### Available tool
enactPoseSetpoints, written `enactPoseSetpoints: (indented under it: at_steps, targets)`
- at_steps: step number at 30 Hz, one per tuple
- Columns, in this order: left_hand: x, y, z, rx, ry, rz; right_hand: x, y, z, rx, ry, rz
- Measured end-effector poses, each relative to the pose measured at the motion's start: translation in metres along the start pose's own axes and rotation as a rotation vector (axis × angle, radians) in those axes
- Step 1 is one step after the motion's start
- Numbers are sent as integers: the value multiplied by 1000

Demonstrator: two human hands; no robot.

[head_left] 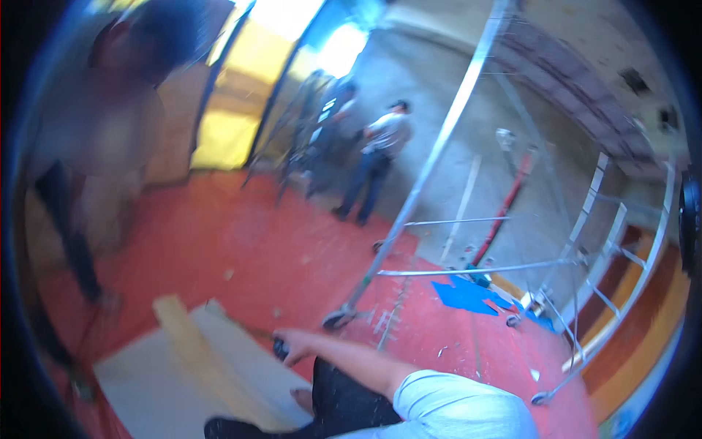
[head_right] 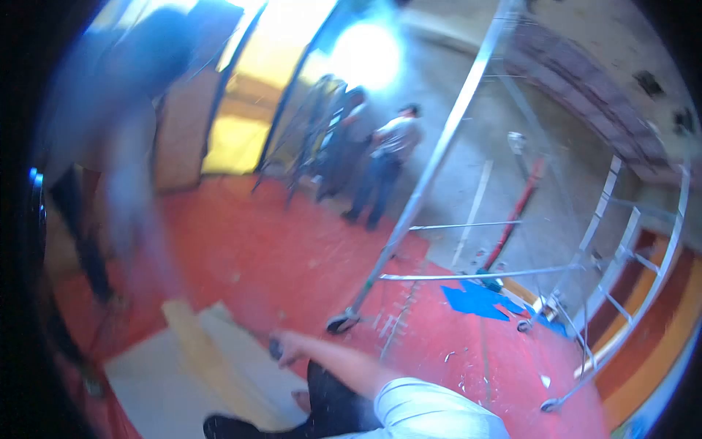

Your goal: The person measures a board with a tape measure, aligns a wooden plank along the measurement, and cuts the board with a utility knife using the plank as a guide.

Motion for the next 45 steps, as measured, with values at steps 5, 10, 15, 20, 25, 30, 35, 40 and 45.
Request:
enactPoseSetpoints:
  at_steps: [5, 10, 15, 20, 25, 30, 35, 40, 45]
  targets:
    - [-74, 155, 21, 197, 36, 195, -8, 20, 32, -337, 18, -121]
    - [-132, 211, 49, 374, 218, 379, 5, 60, 31, -326, -29, 51]
    - [-164, 227, 60, 371, 270, 446, 20, 3, 43, -150, -6, 63]
    - [-213, 217, 30, 187, -21, 489, 24, 18, 43, -119, 69, -3]
    - [-266, 180, 10, 65, -156, 508, 44, 22, 37, -129, 118, 152]
    - [-294, 169, -17, 321, -117, 395, 54, 16, 36, -187, 102, 138]
    - [-268, 205, -49, 421, -168, 312, 48, 27, 28, -115, 113, 86]
    - [-252, 163, -16, 378, -23, 267, 36, 43, 27, -281, 96, 89]
    - [-157, 201, -16, 297, -48, 197, 22, 45, 12, -297, 167, 5]
Point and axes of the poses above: each hand's wrist, its own x-axis towards the middle knuckle, its own z-axis out of the back of the hand, y = z × x, the point moved 7 cm from there along x, towards the middle knuckle, and after that the axes turned 7 degrees about z, right-handed, at the moved point
